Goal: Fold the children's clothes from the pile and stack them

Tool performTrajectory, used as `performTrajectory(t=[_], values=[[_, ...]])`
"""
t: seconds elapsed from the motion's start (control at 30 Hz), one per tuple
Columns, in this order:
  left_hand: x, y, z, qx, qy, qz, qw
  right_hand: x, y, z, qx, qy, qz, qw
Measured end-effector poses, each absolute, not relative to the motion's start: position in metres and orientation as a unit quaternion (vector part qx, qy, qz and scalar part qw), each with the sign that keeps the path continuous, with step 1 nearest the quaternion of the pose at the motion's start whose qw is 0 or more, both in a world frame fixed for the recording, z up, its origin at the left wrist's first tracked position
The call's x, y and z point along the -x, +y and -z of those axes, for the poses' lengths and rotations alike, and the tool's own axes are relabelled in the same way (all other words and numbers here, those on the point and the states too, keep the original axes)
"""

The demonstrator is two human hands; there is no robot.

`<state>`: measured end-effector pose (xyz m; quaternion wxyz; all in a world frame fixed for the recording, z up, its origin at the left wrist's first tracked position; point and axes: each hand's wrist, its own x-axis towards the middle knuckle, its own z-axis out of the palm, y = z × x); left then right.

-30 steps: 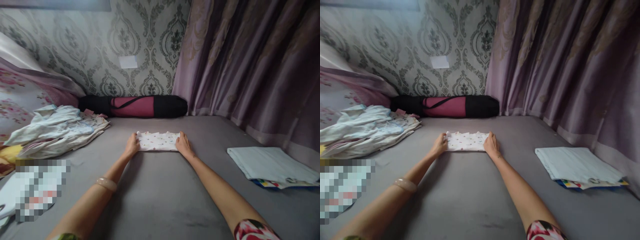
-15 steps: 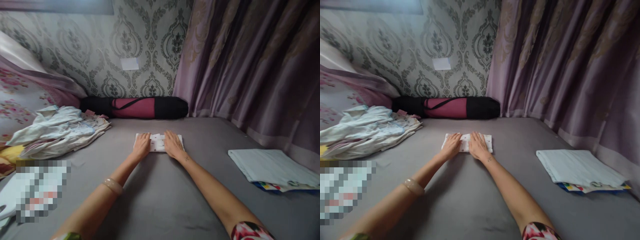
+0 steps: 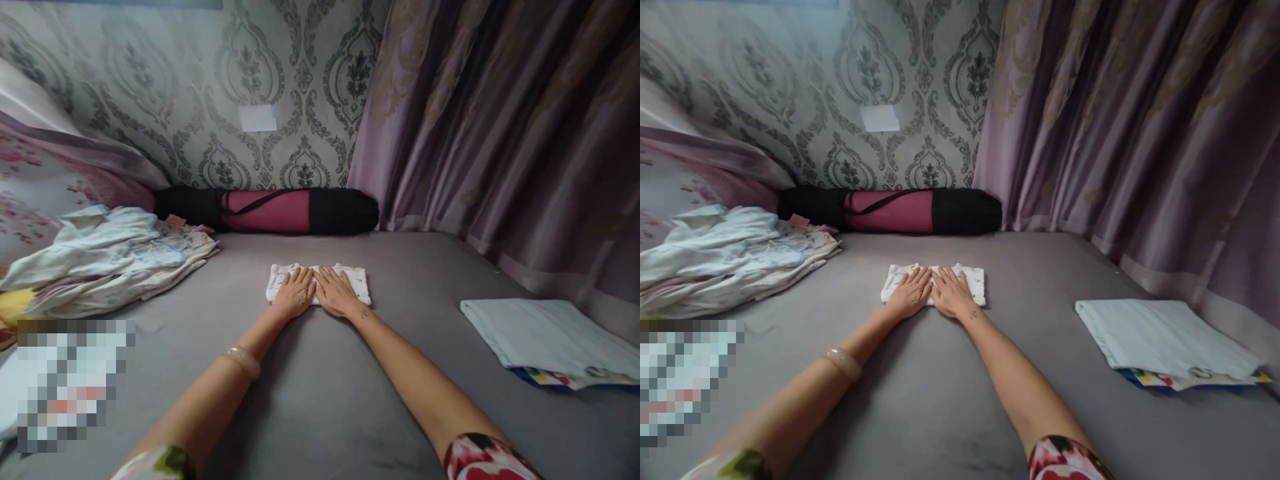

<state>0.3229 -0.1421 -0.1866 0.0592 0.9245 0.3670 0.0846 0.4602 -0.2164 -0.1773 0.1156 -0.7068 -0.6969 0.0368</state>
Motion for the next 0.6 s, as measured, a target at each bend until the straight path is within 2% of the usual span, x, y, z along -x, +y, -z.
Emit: performTrajectory(t=[0.33, 0.6], values=[[-0.321, -0.134, 0.181, -0.932, 0.353, -0.056, 0.053, -0.464, -0.214, 0.173, 0.706, -0.696, -0.071, 0.113], [-0.304, -0.122, 0.185, -0.914, 0.393, -0.105, 0.000, -0.473, -0.219, 0.175, 0.720, -0.682, -0.036, 0.121]])
